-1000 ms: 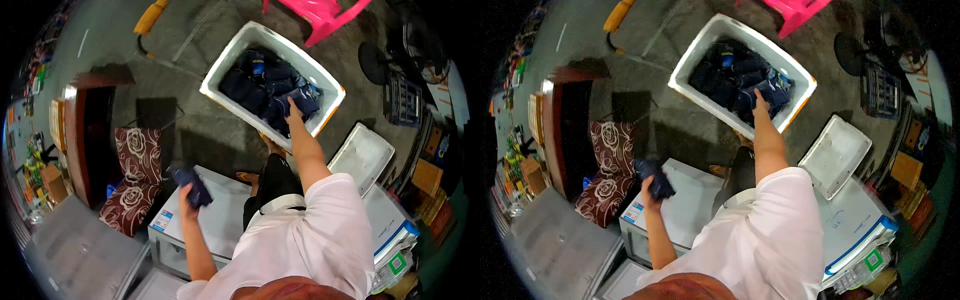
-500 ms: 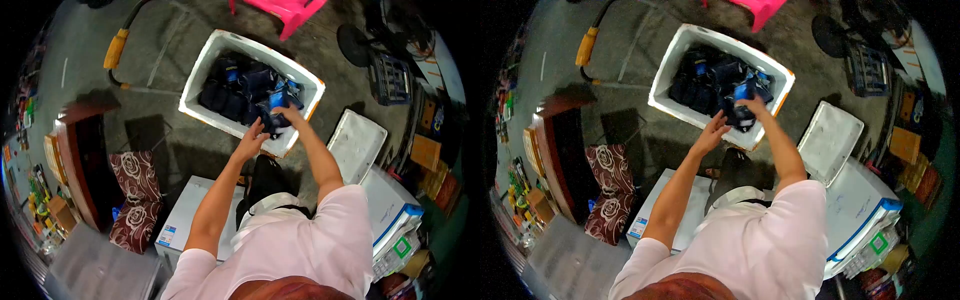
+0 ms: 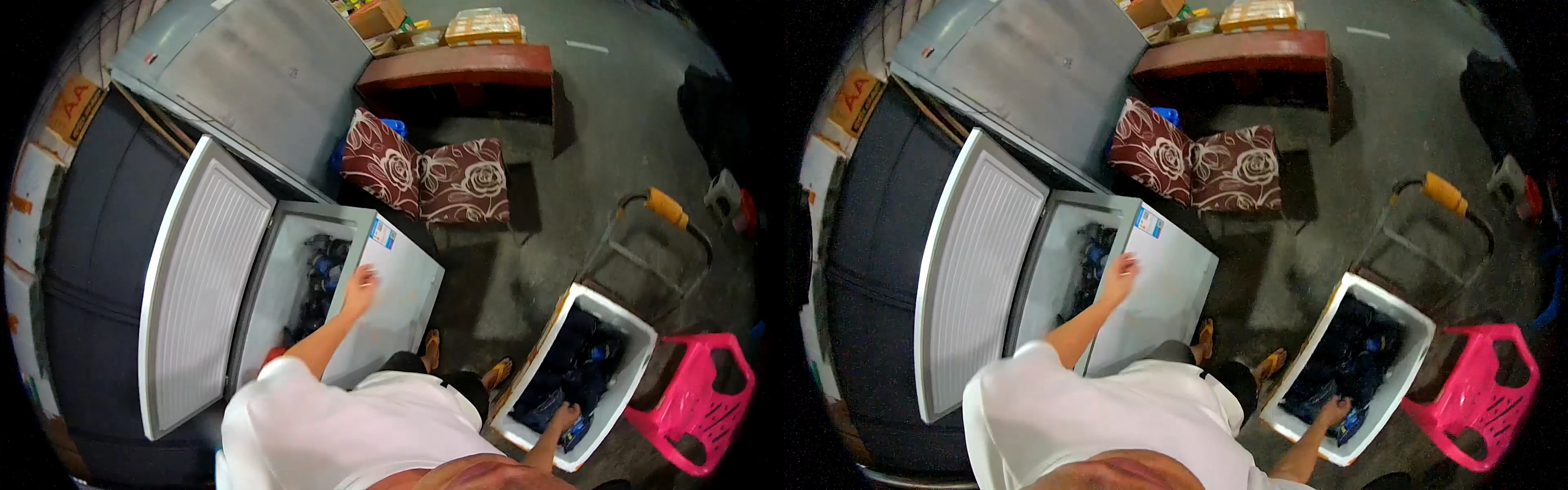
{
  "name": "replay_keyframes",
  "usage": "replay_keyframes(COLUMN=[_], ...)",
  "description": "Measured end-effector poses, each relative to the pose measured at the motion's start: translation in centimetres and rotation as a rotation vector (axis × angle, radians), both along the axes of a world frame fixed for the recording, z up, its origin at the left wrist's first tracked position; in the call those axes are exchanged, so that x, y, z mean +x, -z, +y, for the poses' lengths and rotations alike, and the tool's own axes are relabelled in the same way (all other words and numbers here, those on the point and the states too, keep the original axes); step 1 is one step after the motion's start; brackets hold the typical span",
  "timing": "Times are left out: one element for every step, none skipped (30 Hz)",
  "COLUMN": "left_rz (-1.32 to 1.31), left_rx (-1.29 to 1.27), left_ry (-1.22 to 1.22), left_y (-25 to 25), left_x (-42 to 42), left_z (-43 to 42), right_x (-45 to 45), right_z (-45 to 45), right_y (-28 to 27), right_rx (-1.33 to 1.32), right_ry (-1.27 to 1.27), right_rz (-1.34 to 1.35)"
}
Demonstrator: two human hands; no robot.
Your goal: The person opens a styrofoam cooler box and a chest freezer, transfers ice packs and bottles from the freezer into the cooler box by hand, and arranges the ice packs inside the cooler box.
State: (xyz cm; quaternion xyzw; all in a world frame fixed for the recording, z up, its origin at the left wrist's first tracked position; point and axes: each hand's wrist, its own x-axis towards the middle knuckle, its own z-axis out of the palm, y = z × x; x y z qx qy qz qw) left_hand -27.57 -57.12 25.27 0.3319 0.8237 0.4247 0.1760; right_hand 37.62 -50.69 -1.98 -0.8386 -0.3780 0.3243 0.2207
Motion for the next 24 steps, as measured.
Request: replay_keyframes(left_rz=[0.093, 0.196, 0.089, 0.192, 0.172, 0.081, -0.030, -0.114, -0.162, -0.222, -0.114, -0.180, -0.233, -0.185, -0.039, -0.045, 0.131, 0.253, 0.195, 0.134, -0.048, -0.222, -0.306, -0.359], left_rx=[-0.010, 0.143, 0.222, 0.008, 0.070, -0.185, -0.166, 0.013, -0.311, -0.442, -0.459, -0.497, -0.517, -0.546, -0.473, -0.558, -0.534, -0.495, -0.499, -0.456, -0.421, -0.418, -0.443, -0.463], left_ry=[-0.189, -0.254, -0.609, -0.788, -0.704, -0.708, -0.733, -0.759, -0.831, -0.956, -0.906, -0.852, -0.818, -0.787, -0.616, -0.565, -0.550, -0.491, -0.471, -0.455, -0.393, -0.277, -0.079, 0.096], left_y=[-2.7, -2.5, -0.4, 0.9, 3.5, 4.5, 8.3, 13.9, 7.6, 9.6, 4.9, 11.2, 15.8, 13.4, 18.9, 17.1, 14.6, 15.5, 17.5, 12.4, 14.9, 17.5, 19.7, 20.5], left_x=[-2.9, -6.9, -12.1, -14.4, -17.3, -21.1, -21.4, -19.6, -22.6, -23.3, -23.9, -24.4, -26.0, -26.2, -27.5, -27.9, -28.6, -29.8, -31.6, -32.2, -32.8, -33.2, -32.9, -32.5], left_z=[-2.5, -6.2, -13.8, -18.2, -20.4, -24.0, -28.5, -33.8, -26.6, -27.0, -25.9, -27.2, -28.1, -27.4, -26.3, -23.7, -22.6, -20.5, -19.5, -17.9, -16.9, -15.9, -14.8, -13.9], right_x=[-3.4, -7.4, -11.9, -15.6, -17.8, -21.3, -24.4, -25.0, -31.7, -33.6, -33.2, -34.9, -38.2, -38.2, -40.8, -42.1, -42.5, -43.4, -46.8, -47.3, -50.4, -53.8, -56.2, -56.4], right_z=[0.8, 1.5, 2.6, 4.3, 4.1, 6.6, 7.8, 8.1, 8.5, 8.6, 9.1, 9.5, 8.8, 9.3, 9.8, 10.1, 10.3, 10.2, 9.6, 10.3, 9.2, 8.6, 7.9, 8.0], right_y=[-0.3, -1.0, 1.5, -1.3, -3.1, -0.3, -5.4, -9.0, -14.8, -16.3, -18.3, -19.9, -19.8, -21.2, -22.3, -23.1, -23.2, -24.4, -25.7, -27.3, -29.5, -30.7, -31.0, -30.5], right_rx=[0.027, 0.049, 0.078, 0.118, 0.051, 0.111, 0.040, -0.086, -0.090, -0.097, -0.121, -0.145, -0.149, -0.157, -0.151, -0.146, -0.142, -0.132, -0.071, 0.006, 0.024, 0.048, 0.059, 0.073], right_ry=[0.046, -0.031, -0.110, -0.183, -0.239, -0.370, -0.440, -0.525, -0.402, -0.492, -0.488, -0.520, -0.534, -0.534, -0.595, -0.644, -0.643, -0.618, -0.703, -0.801, -0.892, -0.994, -1.118, -1.131], right_rz=[0.128, 0.180, 0.411, 0.537, 0.483, 0.489, 0.445, 0.308, 0.585, 0.530, 0.601, 0.507, 0.408, 0.443, 0.391, 0.380, 0.458, 0.429, 0.388, 0.460, 0.385, 0.342, 0.270, 0.261])
